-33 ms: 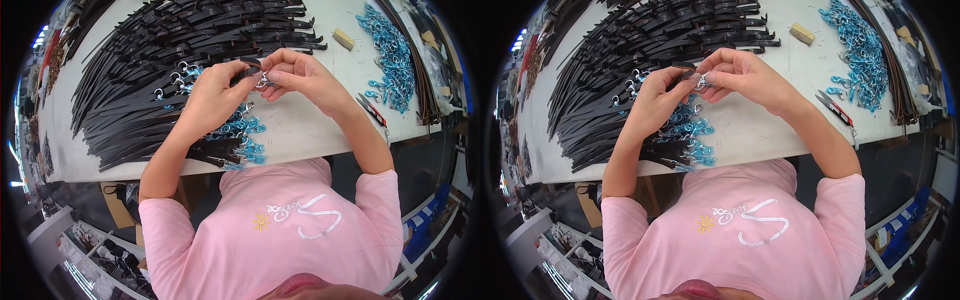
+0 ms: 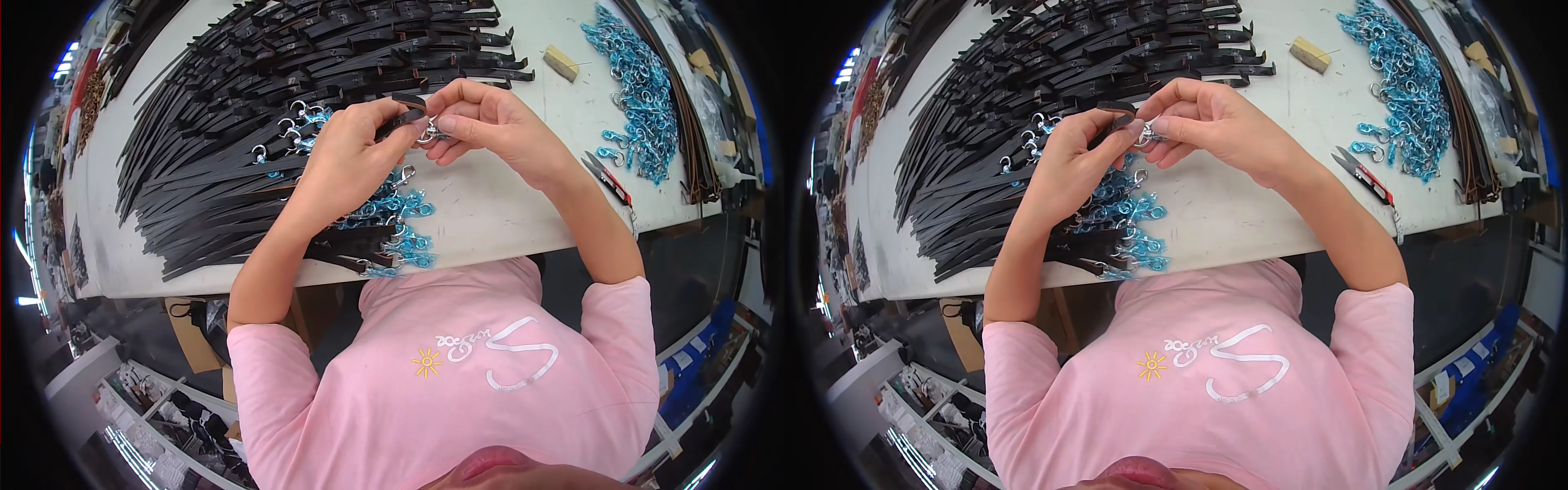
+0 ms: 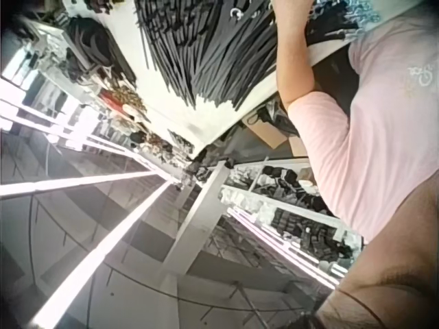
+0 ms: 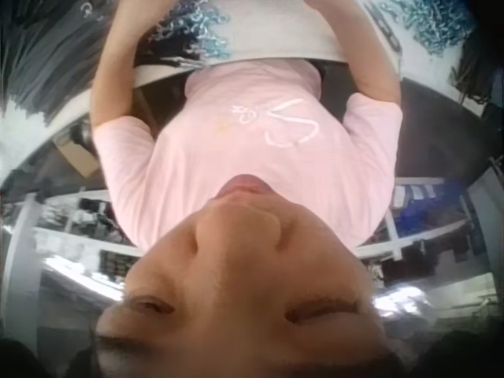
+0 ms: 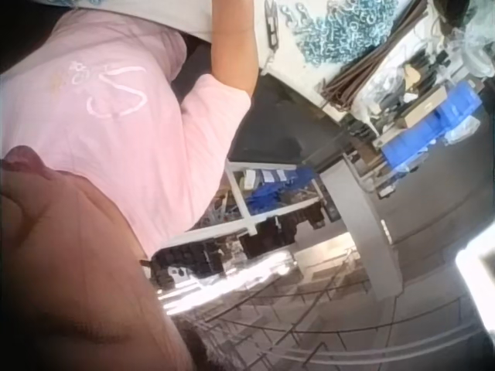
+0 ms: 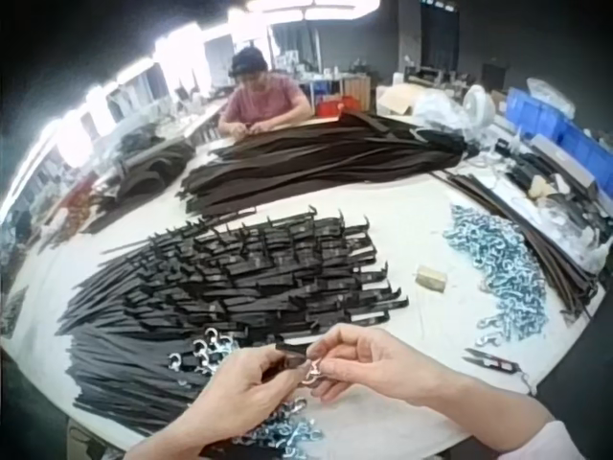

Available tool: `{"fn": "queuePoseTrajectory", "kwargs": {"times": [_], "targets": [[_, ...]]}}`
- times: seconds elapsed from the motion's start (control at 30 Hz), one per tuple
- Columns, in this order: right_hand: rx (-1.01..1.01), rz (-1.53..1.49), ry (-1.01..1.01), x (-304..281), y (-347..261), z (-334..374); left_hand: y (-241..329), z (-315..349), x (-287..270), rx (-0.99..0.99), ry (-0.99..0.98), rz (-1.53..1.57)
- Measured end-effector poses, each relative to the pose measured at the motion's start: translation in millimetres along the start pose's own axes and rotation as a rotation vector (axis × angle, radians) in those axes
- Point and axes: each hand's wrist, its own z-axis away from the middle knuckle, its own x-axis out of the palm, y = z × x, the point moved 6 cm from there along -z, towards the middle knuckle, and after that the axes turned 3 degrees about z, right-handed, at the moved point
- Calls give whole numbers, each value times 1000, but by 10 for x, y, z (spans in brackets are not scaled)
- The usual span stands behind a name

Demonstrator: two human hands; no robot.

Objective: The person repeatedly picks up a black strap and a blue metal clasp, then attaches the clasp to the strap by hand. The person places the finished keychain on a growing pile on the table.

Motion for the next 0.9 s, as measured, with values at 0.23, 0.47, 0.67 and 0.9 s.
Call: {"fn": "queuePoseTrajectory", "kwargs": {"times": [0.23, 0.47, 0.67, 0.9], "targets": [[200, -236, -162, -9, 221, -13, -26, 12, 37, 67, 35, -115], [-68, -66, 75, -252, -128, 43, 220, 103, -20, 386, 62, -28], [-336, 266, 104, -46, -331, 195, 270, 172, -28, 504, 225, -365], [-335, 490, 180, -38, -269, 175, 220, 165, -23, 560, 237, -393]]}}
